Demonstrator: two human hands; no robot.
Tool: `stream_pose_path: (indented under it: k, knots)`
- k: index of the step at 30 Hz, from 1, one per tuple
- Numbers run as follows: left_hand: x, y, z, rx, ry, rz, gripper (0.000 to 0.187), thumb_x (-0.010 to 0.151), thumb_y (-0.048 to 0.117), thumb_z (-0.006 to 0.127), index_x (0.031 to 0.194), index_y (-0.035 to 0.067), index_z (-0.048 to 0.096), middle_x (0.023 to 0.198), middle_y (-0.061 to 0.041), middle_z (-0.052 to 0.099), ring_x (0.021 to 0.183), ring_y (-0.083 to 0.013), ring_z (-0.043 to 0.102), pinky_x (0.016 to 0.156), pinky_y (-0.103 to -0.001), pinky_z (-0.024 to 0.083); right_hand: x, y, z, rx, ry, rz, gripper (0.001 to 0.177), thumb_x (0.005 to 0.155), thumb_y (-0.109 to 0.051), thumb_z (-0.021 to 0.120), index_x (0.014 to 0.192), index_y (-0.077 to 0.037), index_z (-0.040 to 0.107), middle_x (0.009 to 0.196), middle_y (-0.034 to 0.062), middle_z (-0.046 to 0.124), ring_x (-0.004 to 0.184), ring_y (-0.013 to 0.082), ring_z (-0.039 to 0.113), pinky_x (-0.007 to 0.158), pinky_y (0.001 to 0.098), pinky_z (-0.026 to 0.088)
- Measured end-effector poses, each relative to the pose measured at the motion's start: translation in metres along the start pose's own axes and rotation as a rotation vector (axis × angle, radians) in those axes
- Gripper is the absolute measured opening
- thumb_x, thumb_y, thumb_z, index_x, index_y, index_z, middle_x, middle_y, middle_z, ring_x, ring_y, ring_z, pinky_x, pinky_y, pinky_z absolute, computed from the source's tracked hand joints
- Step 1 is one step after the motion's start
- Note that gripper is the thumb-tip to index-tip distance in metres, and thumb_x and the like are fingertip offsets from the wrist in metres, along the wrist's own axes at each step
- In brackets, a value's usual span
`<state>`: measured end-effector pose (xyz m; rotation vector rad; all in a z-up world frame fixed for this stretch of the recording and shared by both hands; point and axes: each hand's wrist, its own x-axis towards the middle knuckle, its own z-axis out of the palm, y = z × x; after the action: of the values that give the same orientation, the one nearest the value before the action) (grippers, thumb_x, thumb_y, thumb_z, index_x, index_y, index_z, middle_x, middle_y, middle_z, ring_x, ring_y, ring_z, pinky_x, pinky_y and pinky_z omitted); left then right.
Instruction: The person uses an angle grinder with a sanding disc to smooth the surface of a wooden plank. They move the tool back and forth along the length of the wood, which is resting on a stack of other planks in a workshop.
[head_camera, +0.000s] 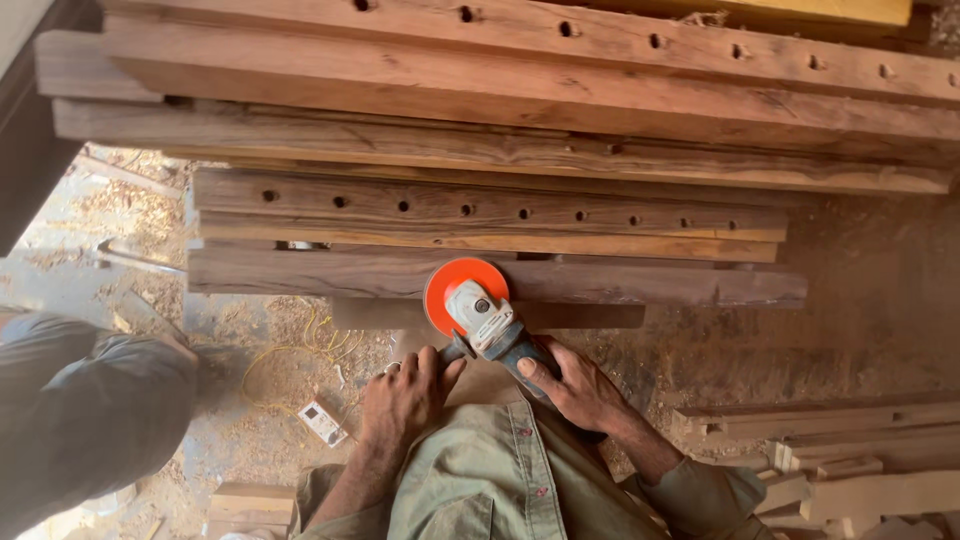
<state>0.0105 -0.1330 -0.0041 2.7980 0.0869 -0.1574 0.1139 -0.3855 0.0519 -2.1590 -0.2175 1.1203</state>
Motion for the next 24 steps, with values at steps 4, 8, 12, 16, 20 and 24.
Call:
stream_pose_path:
  k: [4,8,12,16,20,24]
  knots:
    - [0.007,0.02,0.005,-0.031,-0.084,0.039,0.05,0.099,0.061,0.051,0.084,0.014,0.057,0.064,-0.01,0.069,0.048,-0.0206,0.069,0.036,-0.037,0.054,-0.009,0.029,-0.006,0.029,-0.048,0.132,0.083,0.086,-0.077,0.043,0.12,-0.004,0.064,0.094,0.0169,0.071,0.092,0.0278,0.073,0.084,0.044,0.057]
    - [0.016,0.038,0.009,-0.078,-0.128,0.061,0.05,0.1,0.059,0.049,0.085,0.012,0.058,0.066,-0.01,0.069,0.046,-0.0189,0.068,0.035,-0.037,0.053,-0.019,0.048,-0.014,0.025,-0.005,0.172,0.081,0.088,-0.075,0.045,0.117,-0.002,0.066,0.091,0.0188,0.071,0.087,0.0291,0.073,0.082,0.0435,0.057]
    - [0.025,0.059,0.01,-0.09,-0.055,0.172,0.048,0.104,0.055,0.048,0.088,0.011,0.057,0.066,-0.01,0.067,0.048,-0.0204,0.067,0.037,-0.037,0.053,-0.035,0.055,-0.029,0.114,0.083,0.063,0.078,0.09,-0.07,0.047,0.128,-0.004,0.061,0.1,0.0157,0.073,0.094,0.0264,0.072,0.085,0.0417,0.055]
    - [0.03,0.08,0.014,-0.077,-0.084,0.206,0.046,0.103,0.054,0.051,0.086,0.012,0.057,0.065,-0.01,0.067,0.05,-0.0223,0.069,0.038,-0.039,0.054,-0.051,0.066,-0.039,0.161,0.106,0.081,0.073,0.092,-0.065,0.048,0.131,-0.004,0.06,0.105,0.0164,0.074,0.097,0.0274,0.072,0.088,0.0408,0.054]
    - [0.036,0.099,0.021,-0.087,-0.055,0.254,0.047,0.101,0.055,0.053,0.087,0.011,0.058,0.067,-0.012,0.068,0.051,-0.024,0.07,0.036,-0.038,0.054,-0.063,0.08,-0.047,0.194,0.141,0.099,0.07,0.093,-0.062,0.049,0.132,-0.005,0.06,0.107,0.0174,0.074,0.099,0.0286,0.071,0.089,0.0413,0.053]
    - [0.045,0.122,0.03,-0.113,-0.028,0.31,0.047,0.101,0.056,0.053,0.085,0.012,0.058,0.068,-0.012,0.068,0.054,-0.026,0.071,0.04,-0.039,0.055,-0.077,0.097,-0.057,0.26,0.167,0.128,0.071,0.092,-0.062,0.048,0.133,-0.005,0.058,0.11,0.0177,0.074,0.102,0.0287,0.072,0.09,0.0414,0.054]
